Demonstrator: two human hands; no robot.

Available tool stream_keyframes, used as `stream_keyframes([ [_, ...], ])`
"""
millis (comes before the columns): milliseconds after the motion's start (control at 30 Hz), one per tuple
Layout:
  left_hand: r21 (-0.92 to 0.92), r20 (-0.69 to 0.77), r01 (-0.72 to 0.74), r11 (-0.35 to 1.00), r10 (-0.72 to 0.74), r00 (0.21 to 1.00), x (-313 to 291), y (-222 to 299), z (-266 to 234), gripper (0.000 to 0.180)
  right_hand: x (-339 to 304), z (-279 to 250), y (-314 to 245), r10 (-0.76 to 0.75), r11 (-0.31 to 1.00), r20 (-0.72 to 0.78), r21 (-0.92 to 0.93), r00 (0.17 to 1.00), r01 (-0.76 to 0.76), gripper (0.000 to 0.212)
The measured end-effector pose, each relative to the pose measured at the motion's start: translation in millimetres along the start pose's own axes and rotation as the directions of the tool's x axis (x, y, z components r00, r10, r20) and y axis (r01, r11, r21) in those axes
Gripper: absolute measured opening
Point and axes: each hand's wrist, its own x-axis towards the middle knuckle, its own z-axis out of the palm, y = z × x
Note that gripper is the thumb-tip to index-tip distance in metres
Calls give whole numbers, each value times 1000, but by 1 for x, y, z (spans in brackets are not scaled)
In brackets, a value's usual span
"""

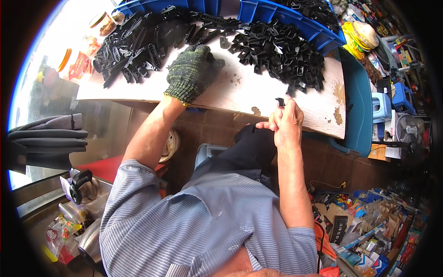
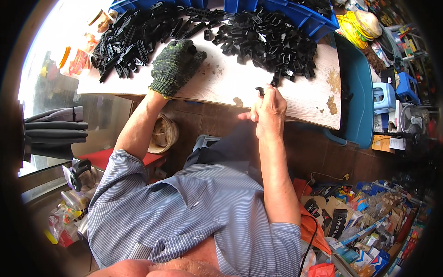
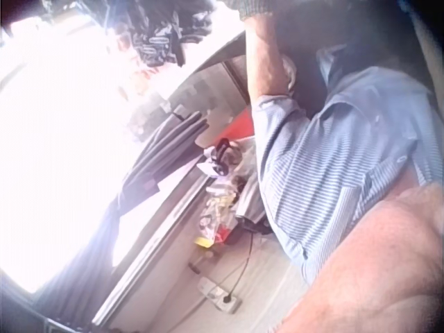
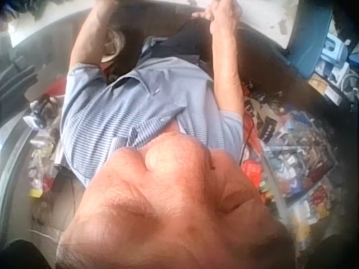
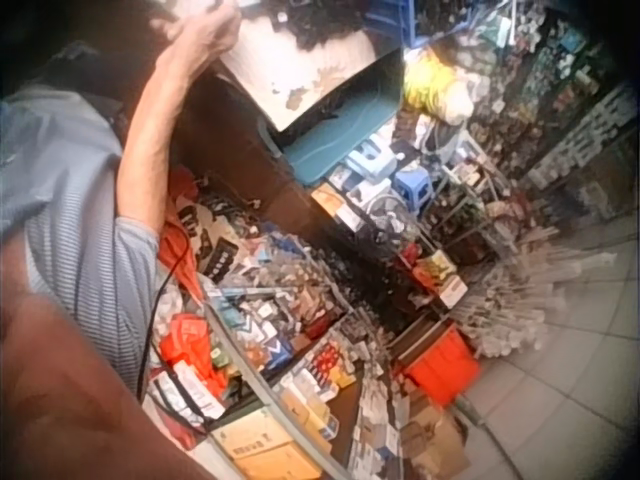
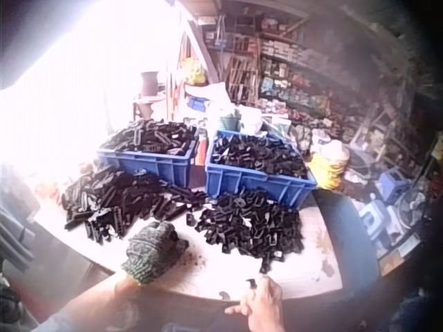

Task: The person assembles plastic components by hand, repeatedly picking up plastic pieces from piles on the table, pressing them together, and placing the assembled pieces aside.

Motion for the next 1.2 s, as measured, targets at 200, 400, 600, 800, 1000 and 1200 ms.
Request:
stream_keyframes([
  [200,25,-36,-21,999,22,999,-1,-16,14,26,0,-5,3,29,997,13,65,1000,-29,31],
  [400,93,-180,-157,983,172,969,-3,-23,19,22,2,-9,8,-4,998,36,70,999,1,34],
  [600,262,-152,-135,956,178,972,1,-18,13,20,3,-8,10,-9,997,42,82,999,6,38],
  [800,192,-142,-181,965,210,967,8,-19,20,23,3,-8,12,-24,997,25,72,999,22,35],
  [1000,-647,-94,-166,744,139,986,-39,27,27,17,-3,3,5,-11,991,-82,131,997,22,33],
  [1200,-817,34,-188,544,372,928,-58,82,45,20,10,-13,12,-75,992,-240,81,968,97,34],
])
